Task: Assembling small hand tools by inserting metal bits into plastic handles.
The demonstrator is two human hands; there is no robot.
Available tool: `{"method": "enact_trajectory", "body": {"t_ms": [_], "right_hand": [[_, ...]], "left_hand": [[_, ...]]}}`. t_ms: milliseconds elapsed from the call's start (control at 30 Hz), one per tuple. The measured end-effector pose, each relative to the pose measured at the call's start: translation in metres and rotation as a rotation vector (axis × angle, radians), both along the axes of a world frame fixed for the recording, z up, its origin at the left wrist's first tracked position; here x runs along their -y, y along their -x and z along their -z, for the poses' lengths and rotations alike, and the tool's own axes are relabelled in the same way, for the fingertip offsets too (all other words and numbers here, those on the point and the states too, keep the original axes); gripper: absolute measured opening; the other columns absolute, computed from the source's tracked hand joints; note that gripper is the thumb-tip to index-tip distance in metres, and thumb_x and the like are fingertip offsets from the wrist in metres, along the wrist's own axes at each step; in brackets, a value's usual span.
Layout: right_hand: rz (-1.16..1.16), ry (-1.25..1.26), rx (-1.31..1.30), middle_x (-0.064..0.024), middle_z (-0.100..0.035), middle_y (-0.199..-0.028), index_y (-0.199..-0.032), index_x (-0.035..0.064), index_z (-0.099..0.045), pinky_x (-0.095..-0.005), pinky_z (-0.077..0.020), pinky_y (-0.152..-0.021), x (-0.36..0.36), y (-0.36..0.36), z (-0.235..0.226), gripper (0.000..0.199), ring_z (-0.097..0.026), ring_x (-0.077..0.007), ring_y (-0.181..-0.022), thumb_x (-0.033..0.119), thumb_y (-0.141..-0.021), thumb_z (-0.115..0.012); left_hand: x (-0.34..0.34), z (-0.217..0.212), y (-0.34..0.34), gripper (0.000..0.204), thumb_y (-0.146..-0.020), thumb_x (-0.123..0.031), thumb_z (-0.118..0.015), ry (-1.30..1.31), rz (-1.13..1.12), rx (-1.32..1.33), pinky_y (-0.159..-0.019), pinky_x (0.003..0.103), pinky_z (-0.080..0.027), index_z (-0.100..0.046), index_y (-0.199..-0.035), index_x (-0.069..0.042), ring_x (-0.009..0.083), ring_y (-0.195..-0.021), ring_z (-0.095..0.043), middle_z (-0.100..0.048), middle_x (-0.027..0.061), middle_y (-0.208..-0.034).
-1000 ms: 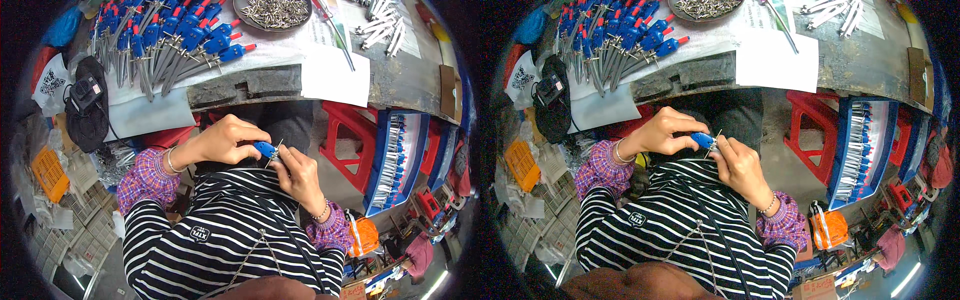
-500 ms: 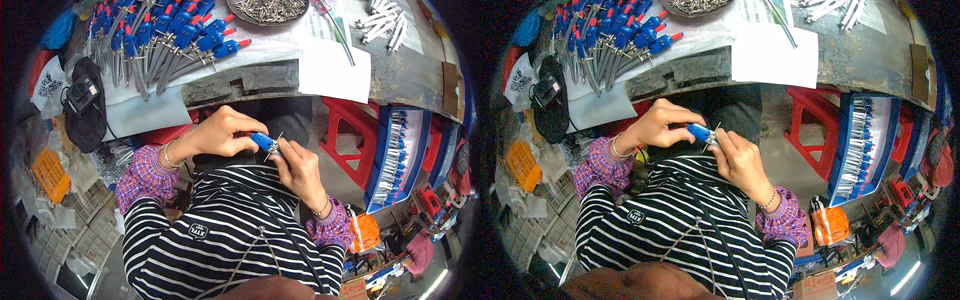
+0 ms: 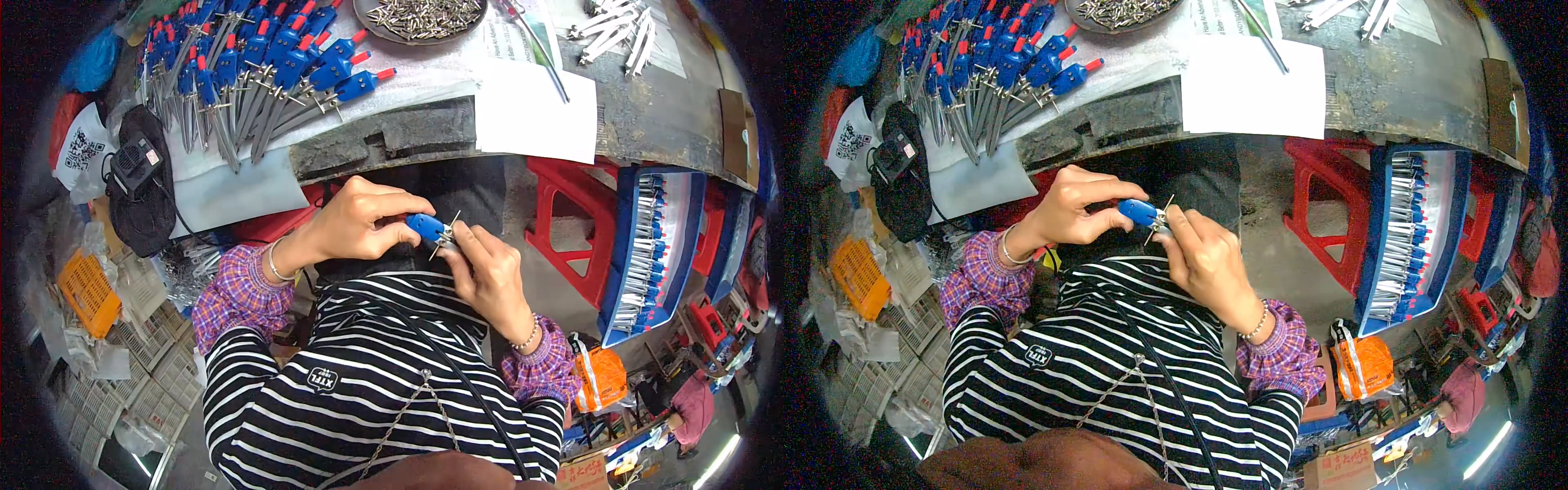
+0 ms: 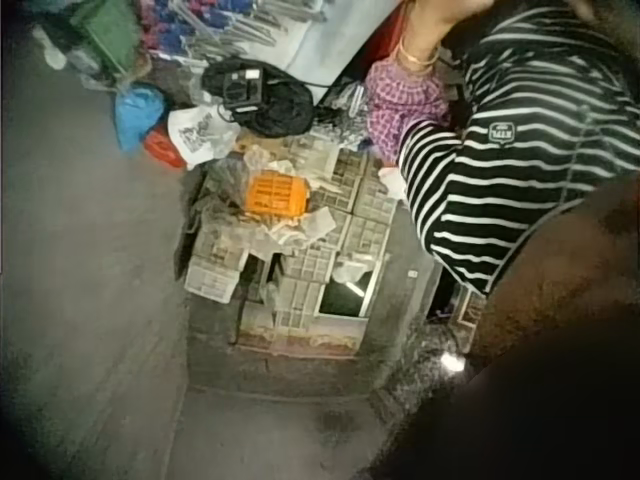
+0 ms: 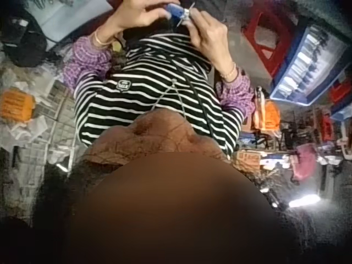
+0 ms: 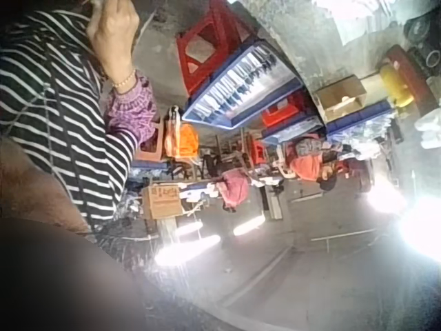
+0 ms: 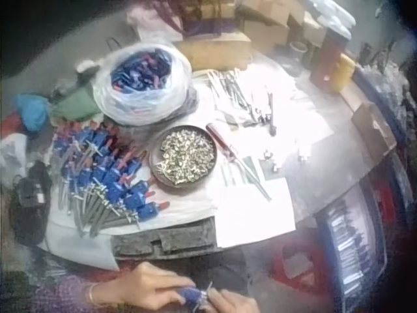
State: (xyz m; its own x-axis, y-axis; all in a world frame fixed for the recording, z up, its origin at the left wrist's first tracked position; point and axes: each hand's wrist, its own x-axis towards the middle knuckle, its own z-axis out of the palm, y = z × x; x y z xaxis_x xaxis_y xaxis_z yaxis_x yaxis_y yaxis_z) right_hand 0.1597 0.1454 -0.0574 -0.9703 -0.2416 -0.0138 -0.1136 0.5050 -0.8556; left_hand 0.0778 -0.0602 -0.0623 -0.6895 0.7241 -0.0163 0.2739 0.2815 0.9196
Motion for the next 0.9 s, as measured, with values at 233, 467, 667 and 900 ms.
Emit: {"method": "enact_trajectory", "body": {"t_ms": [233, 467, 667, 900], "right_hand": [[-0.05, 0.016, 0.056, -0.015, -0.051, -0.07, -0.101, -0.0023, -0.054, -0.0407, -0.0442, -0.051, -0.0004, 0.0001, -0.0018, 0.027, -0.055, -0.0324, -0.059, 0.004, -0.077, -0.064], [0.016, 0.028, 0.0, -0.0134, -0.051, -0.067, -0.1, -0.0025, -0.057, -0.0359, -0.0409, -0.047, 0.0016, 0.0014, -0.0012, 0.029, -0.054, -0.0295, -0.053, 0.003, -0.073, -0.068], [-0.001, 0.023, 0.007, -0.0133, -0.052, -0.068, -0.099, -0.0024, -0.058, -0.0361, -0.0408, -0.047, 0.0003, 0.0004, 0.0008, 0.03, -0.053, -0.0294, -0.053, 0.003, -0.073, -0.069], [0.002, 0.016, 0.008, -0.0124, -0.05, -0.066, -0.099, -0.0023, -0.058, -0.0353, -0.0395, -0.046, 0.0, -0.0015, -0.0011, 0.03, -0.052, -0.0272, -0.051, 0.002, -0.072, -0.069]], "left_hand": [[0.0039, 0.0022, 0.0027, 0.027, -0.066, -0.011, -0.075, -0.016, 0.051, 0.06, -0.052, 0.028, -0.049, -0.067, -0.09, 0.001, 0.0219, -0.059, -0.065, -0.067, 0.0135, -0.074], [0.0028, 0.0005, 0.0008, 0.027, -0.066, -0.01, -0.075, -0.027, -0.008, -0.001, -0.052, 0.028, -0.049, -0.067, -0.089, 0.001, 0.0222, -0.058, -0.065, -0.067, 0.0133, -0.073], [0.0017, -0.0001, 0.0046, 0.027, -0.065, -0.009, -0.075, -0.021, 0.026, 0.062, -0.053, 0.028, -0.049, -0.068, -0.089, 0.0, 0.0223, -0.06, -0.065, -0.067, 0.0133, -0.073], [0.0017, -0.0001, 0.0074, 0.027, -0.064, -0.008, -0.075, 0.001, 0.068, 0.1, -0.054, 0.028, -0.049, -0.068, -0.09, 0.0, 0.0223, -0.062, -0.066, -0.067, 0.0132, -0.075]]}}
